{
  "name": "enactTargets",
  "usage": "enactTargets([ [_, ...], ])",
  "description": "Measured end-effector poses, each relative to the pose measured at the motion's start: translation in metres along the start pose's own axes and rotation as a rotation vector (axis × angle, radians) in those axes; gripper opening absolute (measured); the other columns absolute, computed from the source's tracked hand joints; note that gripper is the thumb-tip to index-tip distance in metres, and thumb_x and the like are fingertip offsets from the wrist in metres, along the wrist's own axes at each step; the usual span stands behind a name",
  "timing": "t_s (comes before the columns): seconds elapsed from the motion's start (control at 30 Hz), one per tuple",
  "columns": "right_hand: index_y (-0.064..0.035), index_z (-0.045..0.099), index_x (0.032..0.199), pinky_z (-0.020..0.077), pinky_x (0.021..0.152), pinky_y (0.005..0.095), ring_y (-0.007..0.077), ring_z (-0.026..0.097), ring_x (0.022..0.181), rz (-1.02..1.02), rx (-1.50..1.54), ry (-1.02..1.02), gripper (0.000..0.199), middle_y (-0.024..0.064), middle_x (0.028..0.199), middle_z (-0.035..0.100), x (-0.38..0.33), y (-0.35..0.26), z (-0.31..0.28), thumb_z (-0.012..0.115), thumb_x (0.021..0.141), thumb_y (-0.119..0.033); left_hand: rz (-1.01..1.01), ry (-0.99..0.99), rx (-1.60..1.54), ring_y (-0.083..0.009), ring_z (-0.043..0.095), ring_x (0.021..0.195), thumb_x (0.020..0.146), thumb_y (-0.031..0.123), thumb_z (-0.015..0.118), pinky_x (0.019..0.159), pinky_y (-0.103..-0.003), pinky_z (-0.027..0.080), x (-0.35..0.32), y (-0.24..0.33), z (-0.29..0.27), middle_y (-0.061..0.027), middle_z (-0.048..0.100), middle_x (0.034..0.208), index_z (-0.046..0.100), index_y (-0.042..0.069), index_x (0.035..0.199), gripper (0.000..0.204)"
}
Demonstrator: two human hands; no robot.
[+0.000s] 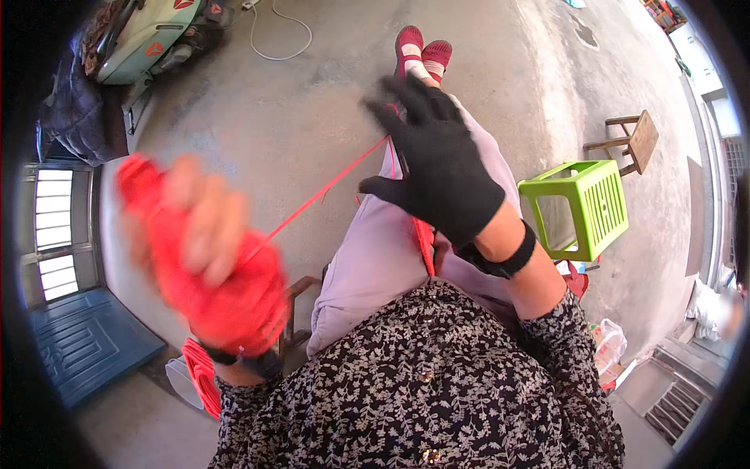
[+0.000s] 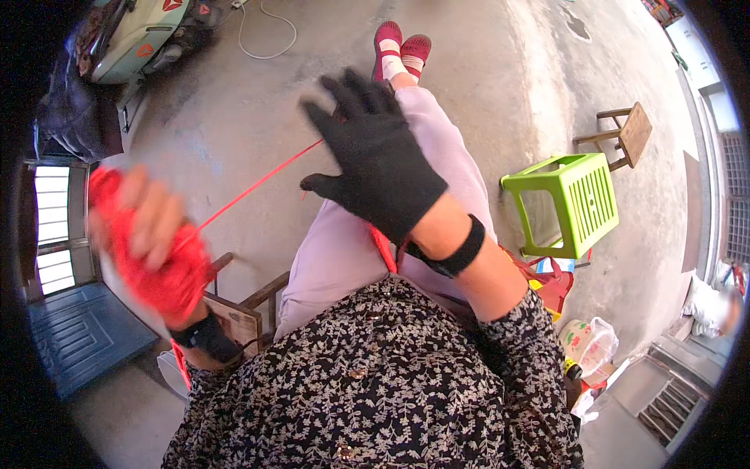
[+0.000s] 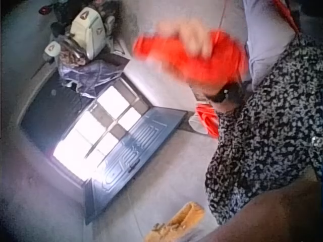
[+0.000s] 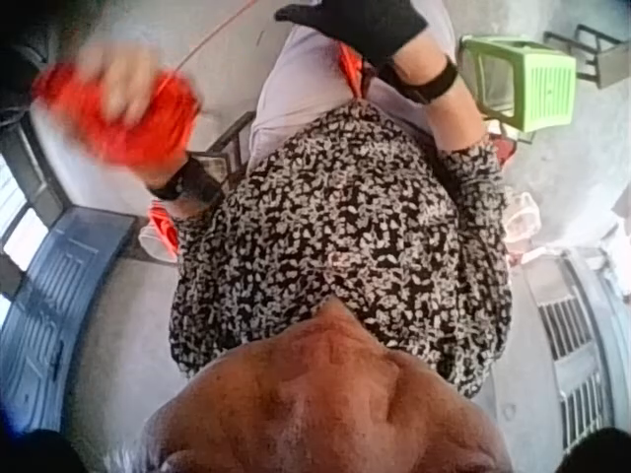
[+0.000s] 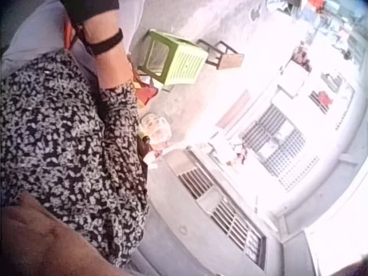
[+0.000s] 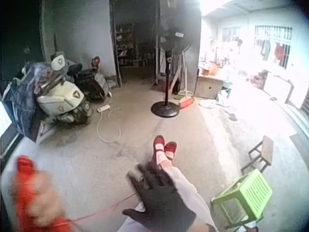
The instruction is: The person is wrapping a red plastic cord around the perimeter of a circular red and black frame, likely as part of furniture or object manufacturing.
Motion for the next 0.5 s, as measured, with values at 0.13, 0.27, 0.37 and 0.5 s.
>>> enactTargets([
  [0.13,-0.0022,0.063,0.084,0.0349,0.104,0.0442,0.0301,0.059,0.101,-0.067,0.587,-0.146,0.015,0.0108,0.097,0.065,-0.01,-0.003,-0.011,0.069,0.078,-0.015,0.262,0.183,0.297,-0.0153,0.046,0.065,0.086,0.01,0.062,0.06,-0.026,0.042,-0.016,0.038,0.009,-0.0064,0.045,0.073,0.039,0.005,0.091,0.024],
  [0.27,-0.002,0.066,0.088,0.0345,0.101,0.0445,0.0196,0.062,0.09,0.154,1.107,-0.496,0.015,0.009,0.088,0.067,-0.048,0.005,-0.046,0.066,0.082,-0.016,0.254,0.679,0.609,-0.0192,0.054,0.079,0.093,0.019,0.055,0.074,-0.032,0.046,-0.045,0.041,-0.08,-0.0095,0.055,0.091,0.055,0.003,0.101,0.018],
  [0.37,0.003,0.065,0.086,0.044,0.091,0.0415,0.0176,0.062,0.08,0.275,1.414,-0.378,0.013,0.0109,0.083,0.067,-0.075,-0.004,-0.068,0.062,0.083,-0.01,0.06,0.731,0.667,-0.013,0.055,0.067,0.09,0.016,0.058,0.061,-0.027,0.047,-0.027,-0.016,-0.113,-0.0044,0.056,0.079,0.055,0.006,0.099,0.014],
  [0.5,0.0088,0.064,0.087,0.0516,0.059,0.0318,0.0201,0.063,0.066,0.7,1.585,-0.204,0.016,0.019,0.081,0.066,-0.107,-0.011,-0.076,0.062,0.08,-0.005,-0.277,0.581,0.893,-0.009,0.055,0.066,0.082,0.016,0.066,0.061,-0.026,0.046,0.001,-0.092,-0.11,0.0002,0.056,0.076,0.056,0.004,0.099,0.023],
])
Point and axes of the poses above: each hand's wrist, its own x-axis towards the middle knuckle, its own z-axis out of the palm, y = z × x, the point moved 5 cm from there along x, towards the middle knuckle
